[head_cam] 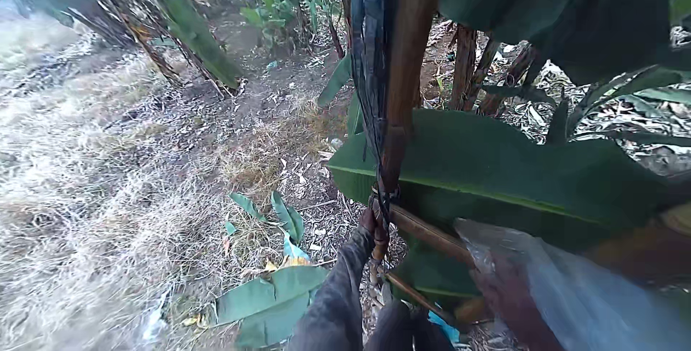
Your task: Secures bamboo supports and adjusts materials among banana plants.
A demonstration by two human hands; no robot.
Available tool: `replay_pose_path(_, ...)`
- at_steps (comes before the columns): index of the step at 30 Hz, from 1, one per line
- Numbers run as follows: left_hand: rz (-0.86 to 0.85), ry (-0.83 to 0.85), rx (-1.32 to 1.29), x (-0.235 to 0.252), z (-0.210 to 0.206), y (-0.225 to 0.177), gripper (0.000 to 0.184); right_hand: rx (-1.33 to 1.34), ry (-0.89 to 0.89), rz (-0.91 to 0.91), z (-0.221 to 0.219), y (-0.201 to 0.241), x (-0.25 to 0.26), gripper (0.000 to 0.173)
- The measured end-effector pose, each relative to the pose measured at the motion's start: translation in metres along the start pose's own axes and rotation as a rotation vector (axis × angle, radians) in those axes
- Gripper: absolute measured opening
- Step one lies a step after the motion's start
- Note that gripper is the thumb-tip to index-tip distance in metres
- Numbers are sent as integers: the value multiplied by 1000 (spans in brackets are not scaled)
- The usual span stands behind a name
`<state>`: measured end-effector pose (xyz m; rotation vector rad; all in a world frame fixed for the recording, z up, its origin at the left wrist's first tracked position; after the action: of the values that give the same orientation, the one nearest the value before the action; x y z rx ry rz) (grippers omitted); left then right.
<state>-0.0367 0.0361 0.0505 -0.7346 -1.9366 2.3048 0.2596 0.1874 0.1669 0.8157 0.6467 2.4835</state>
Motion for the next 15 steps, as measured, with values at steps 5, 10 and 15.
replay_pose_path(5, 54, -64, 21, -4, -8, 6, 47, 53, 30, 6, 3, -9, -6, 55)
replay_pose_path(10, -37, -31, 124, -20, -2, 0, 49, 117, 88, -3, 9, -10, -4, 55)
replay_pose_path(15, 383, -58, 111, -125, -26, -130, 40, 145, 169, -67, 7, -13, -6, 54)
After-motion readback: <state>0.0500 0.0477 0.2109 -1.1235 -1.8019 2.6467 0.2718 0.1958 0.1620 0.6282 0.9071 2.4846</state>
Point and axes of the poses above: each hand's wrist, its own x-axis towards the middle knuckle, its own z-axis out of the back of the hand, y = z × x, the point moved 4 cm from there along x, towards the middle knuckle, and after that the axes turned 2 degrees about z, right-handed, at the moved point
